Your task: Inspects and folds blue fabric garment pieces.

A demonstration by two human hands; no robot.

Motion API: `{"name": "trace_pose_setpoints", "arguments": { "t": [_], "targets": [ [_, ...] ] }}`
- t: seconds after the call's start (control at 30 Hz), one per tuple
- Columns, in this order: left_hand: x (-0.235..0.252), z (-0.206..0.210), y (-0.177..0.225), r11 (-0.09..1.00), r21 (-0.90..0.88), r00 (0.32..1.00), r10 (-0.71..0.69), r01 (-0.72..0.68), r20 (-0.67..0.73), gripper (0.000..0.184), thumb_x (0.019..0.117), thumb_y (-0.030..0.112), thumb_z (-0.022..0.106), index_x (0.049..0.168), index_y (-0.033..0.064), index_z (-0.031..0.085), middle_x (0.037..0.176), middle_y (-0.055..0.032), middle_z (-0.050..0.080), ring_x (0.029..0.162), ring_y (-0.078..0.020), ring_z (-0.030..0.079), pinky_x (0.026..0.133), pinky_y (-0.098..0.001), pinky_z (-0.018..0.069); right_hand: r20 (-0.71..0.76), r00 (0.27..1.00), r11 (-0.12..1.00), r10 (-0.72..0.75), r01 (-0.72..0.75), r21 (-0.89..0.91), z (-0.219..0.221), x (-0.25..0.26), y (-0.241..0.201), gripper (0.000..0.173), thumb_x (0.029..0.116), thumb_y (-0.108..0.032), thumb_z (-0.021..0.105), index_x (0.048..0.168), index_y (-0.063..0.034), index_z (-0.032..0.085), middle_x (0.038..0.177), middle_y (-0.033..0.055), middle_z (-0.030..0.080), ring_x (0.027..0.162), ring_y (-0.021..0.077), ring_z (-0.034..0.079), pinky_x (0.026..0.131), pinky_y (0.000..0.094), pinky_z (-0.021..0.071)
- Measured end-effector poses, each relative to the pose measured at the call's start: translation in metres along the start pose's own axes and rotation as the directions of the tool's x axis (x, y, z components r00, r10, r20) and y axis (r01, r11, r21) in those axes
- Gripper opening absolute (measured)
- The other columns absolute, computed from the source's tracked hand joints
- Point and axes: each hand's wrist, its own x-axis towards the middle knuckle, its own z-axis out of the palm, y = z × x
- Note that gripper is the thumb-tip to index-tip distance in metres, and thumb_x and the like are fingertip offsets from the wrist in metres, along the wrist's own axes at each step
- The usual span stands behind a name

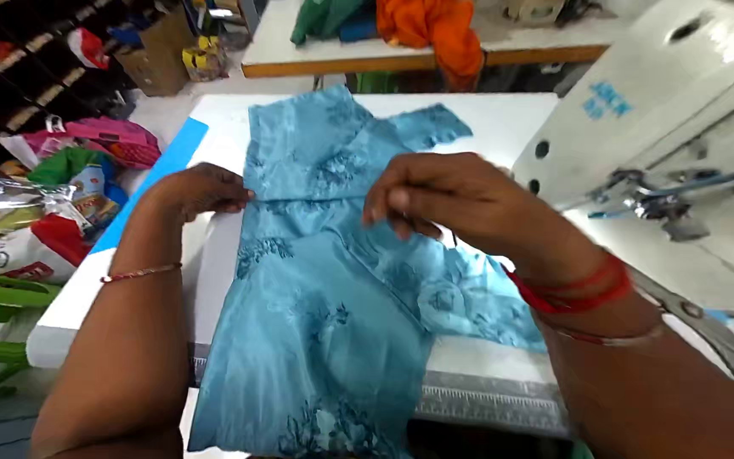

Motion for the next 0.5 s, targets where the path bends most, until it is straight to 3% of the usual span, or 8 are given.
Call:
{"name": "trace_pose_setpoints", "arguments": {
  "t": [0.07, 0.13, 0.2, 0.3, 0.4, 0.5],
  "targets": [
    [0.001, -0.001, -0.001, 1.0, -0.001, 1.0, 0.001, -0.001, 0.0, 0.008, 0.1011, 0.004, 0.059, 0.094, 0.0012, 0.061, 0.07, -0.0001, 0.062, 0.06, -0.0048, 0.059, 0.062, -0.0202, 0.0527, -0.232, 0.923, 0.915, 0.308, -0.354, -0.194, -0.005, 0.007, 0.032, 0.023, 0.1051, -0.002, 0.044, 0.115, -0.0009, 0.065, 0.106, 0.0127, 0.069, 0.073, 0.0167, 0.062, 0.062, 0.0331, 0.0501],
    [0.003, -0.002, -0.002, 1.0, 0.008, 1.0, -0.011, 0.011, 0.004, 0.007, 0.1014, 0.005, 0.06, 0.096, 0.0012, 0.06, 0.072, -0.0007, 0.063, 0.061, -0.0047, 0.06, 0.062, -0.0202, 0.0528, -0.374, 0.847, 0.814, 0.378, -0.497, -0.302, -0.012, 0.011, 0.057, 0.028, 0.1015, 0.004, 0.046, 0.116, -0.0024, 0.069, 0.113, 0.0144, 0.071, 0.088, 0.0248, 0.068, 0.078, 0.0445, 0.0551],
    [0.003, -0.002, 0.0, 1.0, 0.006, 1.0, -0.021, 0.02, 0.011, 0.006, 0.1011, 0.005, 0.06, 0.096, 0.0015, 0.06, 0.072, -0.0005, 0.062, 0.061, -0.0046, 0.06, 0.062, -0.0199, 0.0526, -0.39, 0.854, 0.764, 0.345, -0.497, -0.411, -0.016, 0.009, 0.073, 0.033, 0.0971, 0.011, 0.047, 0.113, -0.0013, 0.073, 0.111, 0.0181, 0.071, 0.097, 0.0329, 0.068, 0.087, 0.0522, 0.0532],
    [0.003, -0.003, -0.001, 1.0, 0.006, 1.0, -0.019, 0.018, 0.021, 0.008, 0.1014, 0.005, 0.059, 0.094, 0.0029, 0.06, 0.071, 0.0003, 0.062, 0.061, -0.0041, 0.06, 0.062, -0.0191, 0.0526, -0.261, 0.927, 0.752, 0.269, -0.371, -0.544, -0.013, 0.003, 0.092, 0.039, 0.0921, 0.017, 0.049, 0.111, -0.0037, 0.077, 0.114, 0.0179, 0.073, 0.111, 0.0389, 0.066, 0.098, 0.0571, 0.0491],
    [0.002, -0.003, -0.001, 1.0, -0.011, 1.0, -0.019, 0.019, 0.023, 0.009, 0.1013, 0.004, 0.059, 0.092, 0.0029, 0.061, 0.068, 0.0006, 0.062, 0.058, -0.0036, 0.059, 0.06, -0.0179, 0.0519, -0.168, 0.945, 0.735, 0.28, -0.324, -0.596, -0.011, -0.001, 0.104, 0.044, 0.0909, 0.017, 0.05, 0.114, -0.0091, 0.078, 0.118, 0.0154, 0.073, 0.116, 0.0398, 0.065, 0.097, 0.0606, 0.0493],
    [0.001, -0.002, 0.0, 0.999, -0.021, 0.999, -0.028, 0.028, 0.022, 0.009, 0.1006, 0.004, 0.06, 0.091, 0.0029, 0.06, 0.069, 0.0003, 0.062, 0.058, -0.0034, 0.059, 0.06, -0.0175, 0.0517, -0.161, 0.915, 0.701, 0.37, -0.388, -0.598, -0.013, 0.0, 0.101, 0.045, 0.093, 0.014, 0.051, 0.118, -0.013, 0.077, 0.119, 0.0159, 0.072, 0.116, 0.04, 0.065, 0.096, 0.061, 0.0486]
  ]
}}
